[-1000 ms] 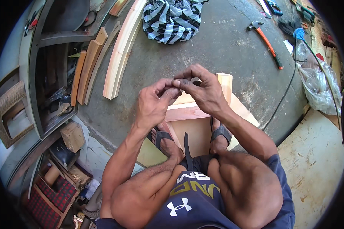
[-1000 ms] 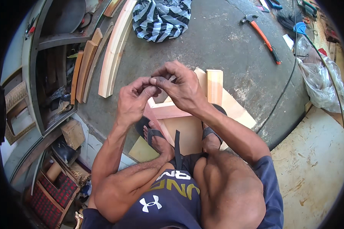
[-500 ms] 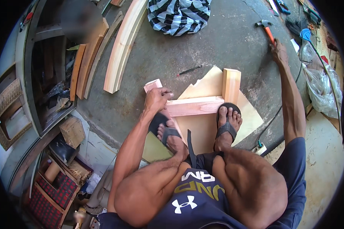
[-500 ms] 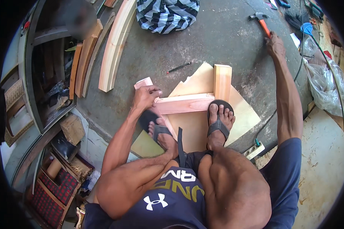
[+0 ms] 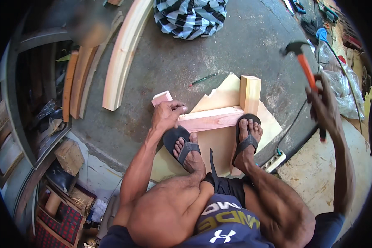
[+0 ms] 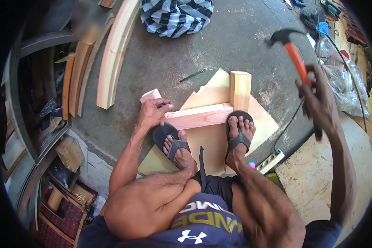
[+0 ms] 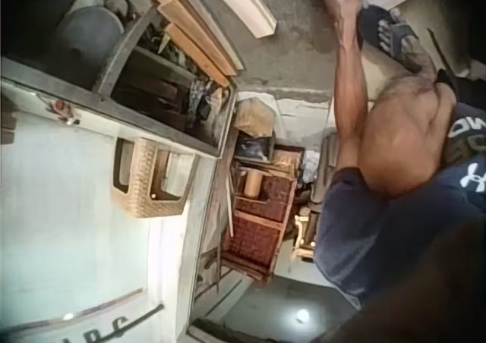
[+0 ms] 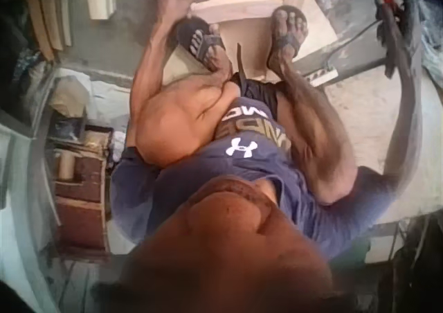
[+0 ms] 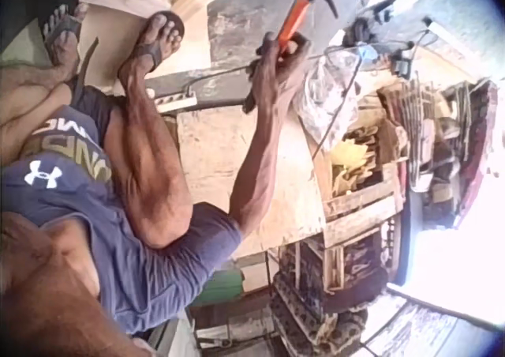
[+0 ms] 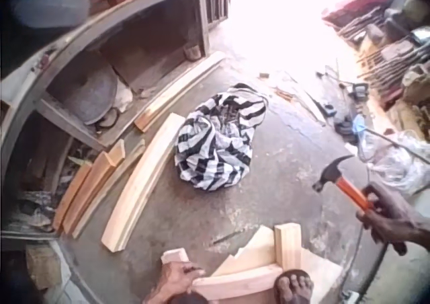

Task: The person assembles a wooden frame by positioning wooden boards together, taking nails from a bag, and hammering them into the wooden joints using a hammer.

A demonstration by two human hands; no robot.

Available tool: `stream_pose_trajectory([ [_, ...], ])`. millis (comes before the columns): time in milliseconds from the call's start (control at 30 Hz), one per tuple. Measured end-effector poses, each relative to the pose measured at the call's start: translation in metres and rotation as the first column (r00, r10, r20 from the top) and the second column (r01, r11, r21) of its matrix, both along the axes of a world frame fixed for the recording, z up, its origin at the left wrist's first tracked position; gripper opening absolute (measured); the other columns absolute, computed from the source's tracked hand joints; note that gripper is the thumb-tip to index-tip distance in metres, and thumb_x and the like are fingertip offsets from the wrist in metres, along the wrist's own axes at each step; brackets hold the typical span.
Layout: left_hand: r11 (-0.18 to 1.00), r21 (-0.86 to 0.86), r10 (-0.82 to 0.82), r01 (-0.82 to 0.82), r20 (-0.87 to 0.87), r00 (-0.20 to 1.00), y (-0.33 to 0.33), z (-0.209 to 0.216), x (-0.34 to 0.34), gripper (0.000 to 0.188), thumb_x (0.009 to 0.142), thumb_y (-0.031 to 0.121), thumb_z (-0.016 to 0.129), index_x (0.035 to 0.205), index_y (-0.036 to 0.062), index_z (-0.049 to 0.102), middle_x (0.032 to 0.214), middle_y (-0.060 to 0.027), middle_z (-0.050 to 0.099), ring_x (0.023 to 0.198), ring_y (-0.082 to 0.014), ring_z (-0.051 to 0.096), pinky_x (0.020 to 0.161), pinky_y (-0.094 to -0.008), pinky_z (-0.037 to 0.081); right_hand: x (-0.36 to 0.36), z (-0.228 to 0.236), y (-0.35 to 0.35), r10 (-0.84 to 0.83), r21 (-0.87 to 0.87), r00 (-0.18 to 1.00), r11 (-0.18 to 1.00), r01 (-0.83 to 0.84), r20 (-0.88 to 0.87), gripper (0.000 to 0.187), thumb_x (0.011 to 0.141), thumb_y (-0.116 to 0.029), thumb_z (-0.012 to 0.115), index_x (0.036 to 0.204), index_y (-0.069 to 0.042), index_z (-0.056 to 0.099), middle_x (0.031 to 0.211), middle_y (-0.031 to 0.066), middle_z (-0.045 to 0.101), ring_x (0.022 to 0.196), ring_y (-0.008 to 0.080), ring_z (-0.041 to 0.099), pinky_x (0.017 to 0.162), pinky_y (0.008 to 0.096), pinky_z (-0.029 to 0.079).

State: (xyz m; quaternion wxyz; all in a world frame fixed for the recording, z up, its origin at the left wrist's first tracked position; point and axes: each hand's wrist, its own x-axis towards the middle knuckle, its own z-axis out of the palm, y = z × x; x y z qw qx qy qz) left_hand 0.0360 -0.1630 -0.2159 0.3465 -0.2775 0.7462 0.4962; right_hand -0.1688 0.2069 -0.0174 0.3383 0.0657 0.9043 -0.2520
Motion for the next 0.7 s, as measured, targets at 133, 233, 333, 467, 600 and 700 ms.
stream_pose_trajectory([
  [133, 0.983, 0.055, -0.184, 0.177, 0.168, 0.968, 0.006, 0.017, -0.035, 0.026, 0.089, 0.025, 0.071, 0.104, 0.0047, 0.078, 0.066, -0.0137, 0.071, 0.053, -0.0174, 0.068, 0.06, -0.0338, 0.054, 0.044, 0.036, -0.013, 0.186, 0.029, 0.962, 0.98, -0.196, 0.198, 0.023, 0.098, -0.01, 0.062, 0.116, -0.002, 0.05, 0.068, 0.0103, 0.061, 0.054, 0.015, 0.056, 0.049, 0.0335, 0.043],
  [233, 0.973, -0.066, -0.231, 0.223, -0.171, 0.958, -0.006, -0.026, -0.003, 0.025, 0.087, 0.022, 0.073, 0.104, 0.0024, 0.077, 0.074, -0.0146, 0.073, 0.051, -0.0183, 0.065, 0.054, -0.0347, 0.052, 0.067, 0.019, -0.036, 0.309, -0.032, 0.915, 0.95, -0.312, 0.26, 0.025, 0.096, -0.011, 0.064, 0.117, -0.003, 0.051, 0.068, 0.0129, 0.06, 0.058, 0.0194, 0.057, 0.055, 0.0377, 0.046],
  [333, 0.957, -0.022, -0.285, 0.288, 0.073, 0.956, 0.003, -0.011, -0.021, 0.024, 0.087, 0.022, 0.073, 0.103, 0.0038, 0.077, 0.077, -0.0147, 0.074, 0.061, -0.0192, 0.069, 0.062, -0.0346, 0.054, 0.082, -0.008, -0.061, 0.241, -0.043, 0.906, 0.97, -0.241, 0.348, 0.029, 0.098, -0.017, 0.063, 0.121, -0.004, 0.05, 0.081, 0.0238, 0.071, 0.073, 0.0366, 0.072, 0.067, 0.0451, 0.055],
  [467, 0.969, -0.038, -0.244, 0.246, 0.04, 0.969, 0.009, -0.011, -0.015, 0.024, 0.087, 0.023, 0.073, 0.102, 0.0046, 0.078, 0.08, -0.0149, 0.075, 0.071, -0.022, 0.073, 0.07, -0.0352, 0.055, 0.126, -0.059, -0.086, 0.152, -0.141, 0.943, 0.983, -0.114, 0.296, 0.033, 0.101, -0.025, 0.059, 0.126, -0.005, 0.05, 0.098, 0.0273, 0.071, 0.087, 0.0446, 0.07, 0.08, 0.0503, 0.052],
  [600, 0.956, -0.115, -0.273, 0.271, -0.006, 0.962, 0.011, -0.017, -0.001, 0.022, 0.086, 0.025, 0.072, 0.099, 0.0088, 0.079, 0.08, -0.0189, 0.073, 0.076, -0.0346, 0.073, 0.074, -0.0426, 0.056, 0.131, -0.089, -0.114, 0.215, -0.193, 0.911, 0.969, -0.154, 0.351, 0.04, 0.102, -0.028, 0.055, 0.133, -0.004, 0.049, 0.093, 0.028, 0.07, 0.087, 0.0464, 0.069, 0.082, 0.053, 0.05],
  [700, 0.95, -0.153, -0.274, 0.272, 0.009, 0.962, 0.017, -0.017, -0.006, 0.023, 0.087, 0.024, 0.072, 0.099, 0.0059, 0.078, 0.081, -0.0182, 0.074, 0.076, -0.0305, 0.073, 0.073, -0.0401, 0.055, 0.143, -0.102, -0.129, 0.14, -0.268, 0.921, 0.963, -0.04, 0.364, 0.043, 0.103, -0.028, 0.053, 0.138, -0.003, 0.047, 0.086, 0.0293, 0.068, 0.086, 0.0473, 0.069, 0.078, 0.0511, 0.051],
])
